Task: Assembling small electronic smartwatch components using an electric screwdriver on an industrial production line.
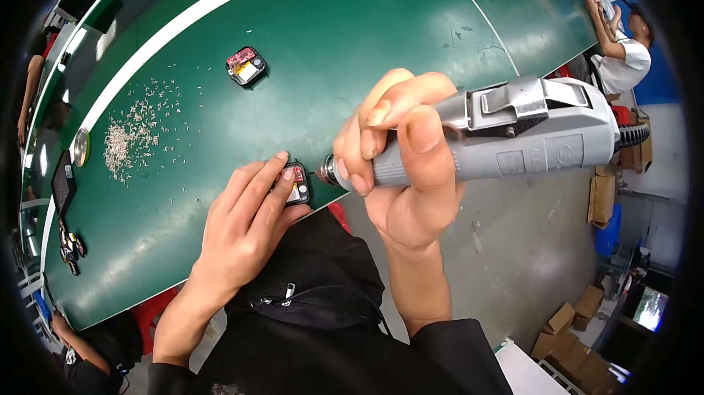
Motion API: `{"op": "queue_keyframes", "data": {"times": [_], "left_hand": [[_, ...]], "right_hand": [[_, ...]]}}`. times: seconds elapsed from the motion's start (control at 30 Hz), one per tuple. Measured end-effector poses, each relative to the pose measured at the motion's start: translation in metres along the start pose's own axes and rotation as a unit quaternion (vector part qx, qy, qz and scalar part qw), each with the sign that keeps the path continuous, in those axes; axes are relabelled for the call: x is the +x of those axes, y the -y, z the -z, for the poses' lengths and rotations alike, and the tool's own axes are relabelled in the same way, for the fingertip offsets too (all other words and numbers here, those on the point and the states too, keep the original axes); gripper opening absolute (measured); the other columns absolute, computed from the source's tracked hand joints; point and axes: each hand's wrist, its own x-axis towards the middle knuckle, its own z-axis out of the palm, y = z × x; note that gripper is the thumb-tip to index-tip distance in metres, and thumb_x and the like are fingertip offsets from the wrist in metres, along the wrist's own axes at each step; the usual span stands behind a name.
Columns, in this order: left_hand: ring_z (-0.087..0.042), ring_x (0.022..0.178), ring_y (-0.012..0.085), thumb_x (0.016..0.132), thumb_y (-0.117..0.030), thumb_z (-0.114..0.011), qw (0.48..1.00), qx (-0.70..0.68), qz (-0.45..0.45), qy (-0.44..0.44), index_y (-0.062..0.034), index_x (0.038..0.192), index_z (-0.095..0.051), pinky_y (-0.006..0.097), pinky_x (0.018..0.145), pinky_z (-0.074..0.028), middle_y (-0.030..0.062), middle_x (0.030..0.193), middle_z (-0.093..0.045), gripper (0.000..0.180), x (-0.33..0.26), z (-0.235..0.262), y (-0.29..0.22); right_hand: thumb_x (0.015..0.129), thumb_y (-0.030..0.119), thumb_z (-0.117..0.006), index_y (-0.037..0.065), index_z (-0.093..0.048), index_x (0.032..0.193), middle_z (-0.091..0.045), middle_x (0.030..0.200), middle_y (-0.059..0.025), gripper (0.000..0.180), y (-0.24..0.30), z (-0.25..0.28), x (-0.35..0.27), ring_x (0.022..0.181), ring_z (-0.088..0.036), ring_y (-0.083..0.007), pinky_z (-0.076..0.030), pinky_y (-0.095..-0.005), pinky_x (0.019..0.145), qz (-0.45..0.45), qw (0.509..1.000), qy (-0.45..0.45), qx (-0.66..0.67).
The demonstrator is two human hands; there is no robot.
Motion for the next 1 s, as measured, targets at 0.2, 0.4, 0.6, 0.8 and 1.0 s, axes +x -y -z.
{"op": "queue_keyframes", "data": {"times": [0.2, 0.4, 0.6, 0.8, 1.0], "left_hand": [[-0.061, 0.09, 0.0315, 0.062, -0.007, -0.078, 0.999, -0.027, 0.03, 0.002, 0.009, 0.101, -0.061, 0.037, 0.067, -0.055, 0.0197, 0.109, -0.061, 0.045, -0.003, 0.0, 0.0], [-0.061, 0.092, 0.0313, 0.063, -0.007, -0.078, 0.999, -0.037, 0.036, 0.001, 0.0091, 0.101, -0.061, 0.037, 0.066, -0.055, 0.0198, 0.109, -0.061, 0.045, -0.004, 0.0, 0.001], [-0.06, 0.092, 0.0326, 0.063, -0.008, -0.078, 0.999, -0.038, 0.03, 0.004, 0.0096, 0.104, -0.06, 0.037, 0.065, -0.055, 0.0207, 0.111, -0.06, 0.047, -0.006, -0.002, 0.002], [-0.059, 0.092, 0.0333, 0.062, -0.006, -0.077, 0.999, -0.034, 0.033, 0.006, 0.0104, 0.104, -0.059, 0.038, 0.067, -0.055, 0.021, 0.111, -0.06, 0.048, -0.008, -0.001, 0.001], [-0.059, 0.092, 0.033, 0.062, -0.005, -0.077, 0.999, -0.021, 0.029, -0.017, 0.0105, 0.102, -0.06, 0.038, 0.068, -0.054, 0.0205, 0.109, -0.06, 0.047, -0.011, -0.005, -0.001]], "right_hand": [[0.1, 0.037, -0.038, 0.005, -0.049, 0.093, -0.043, 0.072, -0.0046, 0.034, -0.014, -0.002, 0.001, 0.041, -0.038, -0.0085, -0.038, -0.0272, 0.047, -0.027, 1.0, 0.012, -0.01], [0.1, 0.036, -0.038, 0.006, -0.051, 0.092, -0.043, 0.071, -0.0042, 0.033, -0.019, 0.002, 0.001, 0.041, -0.038, -0.0079, -0.037, -0.0264, 0.046, -0.045, 0.999, 0.011, 0.004], [0.1, 0.034, -0.039, 0.006, -0.051, 0.092, -0.043, 0.071, -0.0041, 0.031, -0.019, 0.0, 0.004, 0.039, -0.035, -0.0073, -0.037, -0.0258, 0.044, -0.044, 0.997, 0.042, -0.039], [0.098, 0.024, -0.041, 0.003, -0.047, 0.091, -0.043, 0.071, -0.0054, 0.023, -0.018, -0.01, 0.013, 0.039, -0.036, -0.0076, -0.037, -0.025, 0.044, -0.066, 0.977, 0.104, -0.172], [0.098, 0.021, -0.043, 0.002, -0.046, 0.088, -0.043, 0.068, -0.0068, 0.021, -0.022, -0.02, 0.013, 0.04, -0.036, -0.0085, -0.036, -0.0249, 0.043, -0.068, 0.978, 0.059, -0.188]]}}
